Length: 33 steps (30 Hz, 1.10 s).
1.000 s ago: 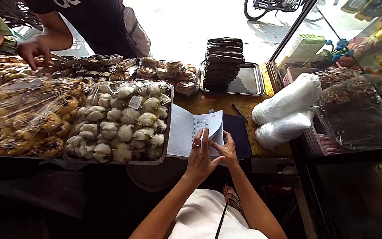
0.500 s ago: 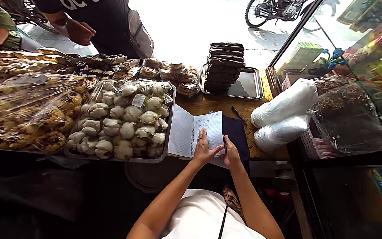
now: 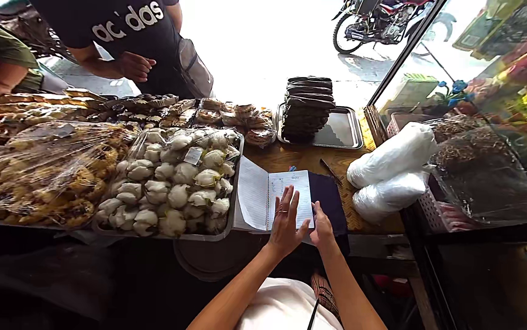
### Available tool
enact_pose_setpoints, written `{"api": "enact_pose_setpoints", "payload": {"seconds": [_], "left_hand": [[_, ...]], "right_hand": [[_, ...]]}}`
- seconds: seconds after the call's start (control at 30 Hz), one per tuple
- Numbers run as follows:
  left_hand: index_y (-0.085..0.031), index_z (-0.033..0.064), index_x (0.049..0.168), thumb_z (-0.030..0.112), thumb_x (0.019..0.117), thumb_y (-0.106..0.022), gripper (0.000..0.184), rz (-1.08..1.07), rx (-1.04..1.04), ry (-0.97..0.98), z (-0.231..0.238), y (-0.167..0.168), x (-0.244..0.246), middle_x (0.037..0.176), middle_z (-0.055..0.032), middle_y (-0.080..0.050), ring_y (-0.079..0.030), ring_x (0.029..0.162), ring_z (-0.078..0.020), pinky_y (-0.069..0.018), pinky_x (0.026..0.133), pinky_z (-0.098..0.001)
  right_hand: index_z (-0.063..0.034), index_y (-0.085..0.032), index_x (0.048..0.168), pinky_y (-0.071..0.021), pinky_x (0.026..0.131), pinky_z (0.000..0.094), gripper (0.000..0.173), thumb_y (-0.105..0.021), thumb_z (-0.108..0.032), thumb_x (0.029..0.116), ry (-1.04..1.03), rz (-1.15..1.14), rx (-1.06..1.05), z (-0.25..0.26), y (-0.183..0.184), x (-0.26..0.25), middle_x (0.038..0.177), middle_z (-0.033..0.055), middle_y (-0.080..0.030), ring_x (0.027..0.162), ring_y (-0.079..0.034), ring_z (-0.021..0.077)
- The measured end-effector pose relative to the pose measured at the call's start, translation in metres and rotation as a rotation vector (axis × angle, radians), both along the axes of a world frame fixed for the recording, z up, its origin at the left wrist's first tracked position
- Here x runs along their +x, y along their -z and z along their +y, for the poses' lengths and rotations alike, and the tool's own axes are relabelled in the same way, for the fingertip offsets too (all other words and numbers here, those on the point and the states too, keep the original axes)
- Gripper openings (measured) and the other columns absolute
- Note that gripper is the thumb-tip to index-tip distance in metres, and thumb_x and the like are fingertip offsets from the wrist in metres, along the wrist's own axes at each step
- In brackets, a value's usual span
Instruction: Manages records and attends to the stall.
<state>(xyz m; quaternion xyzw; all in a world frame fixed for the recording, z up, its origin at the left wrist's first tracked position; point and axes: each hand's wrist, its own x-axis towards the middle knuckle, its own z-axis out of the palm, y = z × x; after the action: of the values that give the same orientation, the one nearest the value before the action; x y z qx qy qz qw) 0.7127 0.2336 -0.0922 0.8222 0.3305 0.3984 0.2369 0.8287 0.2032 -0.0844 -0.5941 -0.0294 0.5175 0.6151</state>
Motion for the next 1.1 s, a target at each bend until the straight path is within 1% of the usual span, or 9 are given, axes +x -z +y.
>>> {"api": "enact_pose_setpoints", "payload": {"seconds": [0.1,0.27,0.37,0.5,0.63,0.77,0.83,1.0,1.1], "left_hand": [[-0.025,-0.0189,0.152,0.048,0.0799,-0.080,0.113,0.153,-0.408,-0.032,0.010,0.025,0.015,0.161,-0.0384,-0.021,-0.018,0.155,-0.0469,-0.0113,0.125,-0.0615],[-0.058,-0.0116,0.136,0.014,0.0974,-0.066,0.047,0.006,-0.575,-0.224,0.035,0.021,-0.011,0.153,-0.0342,-0.042,-0.044,0.143,-0.0453,-0.0352,0.119,-0.0495],[-0.041,-0.0178,0.145,-0.009,0.0898,-0.049,0.057,-0.114,-0.237,-0.419,0.022,0.007,-0.033,0.155,-0.0380,-0.036,-0.038,0.146,-0.0474,-0.0326,0.120,-0.0499],[-0.040,-0.0102,0.148,0.026,0.0935,-0.063,0.070,-0.119,0.072,-0.108,-0.004,0.014,-0.001,0.157,-0.0356,-0.033,-0.032,0.151,-0.0441,-0.0261,0.122,-0.0576],[-0.019,-0.0128,0.157,0.044,0.0818,-0.082,0.114,0.265,-0.412,-0.087,0.016,0.023,0.010,0.165,-0.0370,-0.006,-0.005,0.156,-0.0480,-0.0048,0.125,-0.0627],[-0.056,-0.0089,0.140,0.001,0.0931,-0.065,0.048,0.079,-0.401,-0.233,0.037,0.028,-0.021,0.160,-0.0335,-0.032,-0.034,0.148,-0.0478,-0.0318,0.120,-0.0559],[-0.043,-0.0150,0.146,-0.008,0.0927,-0.054,0.055,-0.091,-0.334,-0.370,0.035,0.016,-0.039,0.159,-0.0336,-0.033,-0.037,0.147,-0.0458,-0.0337,0.120,-0.0521],[-0.034,-0.0017,0.153,0.027,0.1023,-0.055,0.062,-0.179,0.116,-0.281,0.002,0.010,-0.030,0.163,-0.0296,-0.024,-0.022,0.156,-0.0356,-0.0192,0.125,-0.0524],[-0.035,-0.0132,0.152,0.049,0.0850,-0.075,0.100,0.057,-0.162,-0.036,0.007,0.026,-0.007,0.161,-0.0349,-0.028,-0.023,0.154,-0.0446,-0.0146,0.124,-0.0639]], "right_hand": [[-0.0022,-0.049,0.141,-0.0549,0.082,0.0355,0.067,-0.013,-0.050,0.1114,-0.004,0.069,0.004,0.000,-0.001,0.000,0.118,0.0148,-0.065,0.099,-0.066,0.0191],[-0.0018,-0.052,0.139,-0.0572,0.077,0.0361,0.068,-0.015,-0.051,0.1113,-0.015,0.029,-0.025,-0.001,0.003,0.001,0.114,0.0158,-0.069,0.094,-0.069,0.0205],[-0.0015,-0.053,0.140,-0.0566,0.078,0.0341,0.055,-0.028,-0.042,0.1130,-0.020,-0.006,-0.057,-0.003,0.006,0.002,0.114,0.0151,-0.068,0.094,-0.068,0.0181],[0.0010,-0.050,0.141,-0.0570,0.082,0.0330,0.057,-0.022,-0.040,0.1137,0.006,0.041,-0.017,-0.002,0.010,0.002,0.114,0.0148,-0.067,0.095,-0.068,0.0165],[-0.0026,-0.049,0.139,-0.0569,0.079,0.0364,0.069,-0.009,-0.051,0.1109,-0.037,0.073,-0.016,-0.002,0.003,0.002,0.114,0.0147,-0.068,0.097,-0.068,0.0204],[-0.0021,-0.051,0.139,-0.0578,0.077,0.0359,0.066,-0.014,-0.050,0.1116,-0.024,0.066,-0.045,-0.002,0.009,0.003,0.113,0.0157,-0.069,0.094,-0.070,0.0209],[-0.0022,-0.047,0.145,-0.0569,0.083,0.0366,0.061,-0.020,-0.046,0.1126,-0.012,0.080,-0.044,-0.003,0.011,0.002,0.120,0.0165,-0.067,0.100,-0.068,0.0212],[-0.0011,-0.047,0.144,-0.0576,0.084,0.0370,0.062,-0.020,-0.047,0.1125,-0.012,0.086,-0.037,0.000,0.009,0.003,0.120,0.0171,-0.067,0.100,-0.069,0.0214],[0.0001,-0.047,0.140,-0.0586,0.081,0.0350,0.067,-0.011,-0.049,0.1118,-0.030,0.096,0.005,0.003,0.001,0.002,0.113,0.0147,-0.068,0.095,-0.069,0.0186]]}}
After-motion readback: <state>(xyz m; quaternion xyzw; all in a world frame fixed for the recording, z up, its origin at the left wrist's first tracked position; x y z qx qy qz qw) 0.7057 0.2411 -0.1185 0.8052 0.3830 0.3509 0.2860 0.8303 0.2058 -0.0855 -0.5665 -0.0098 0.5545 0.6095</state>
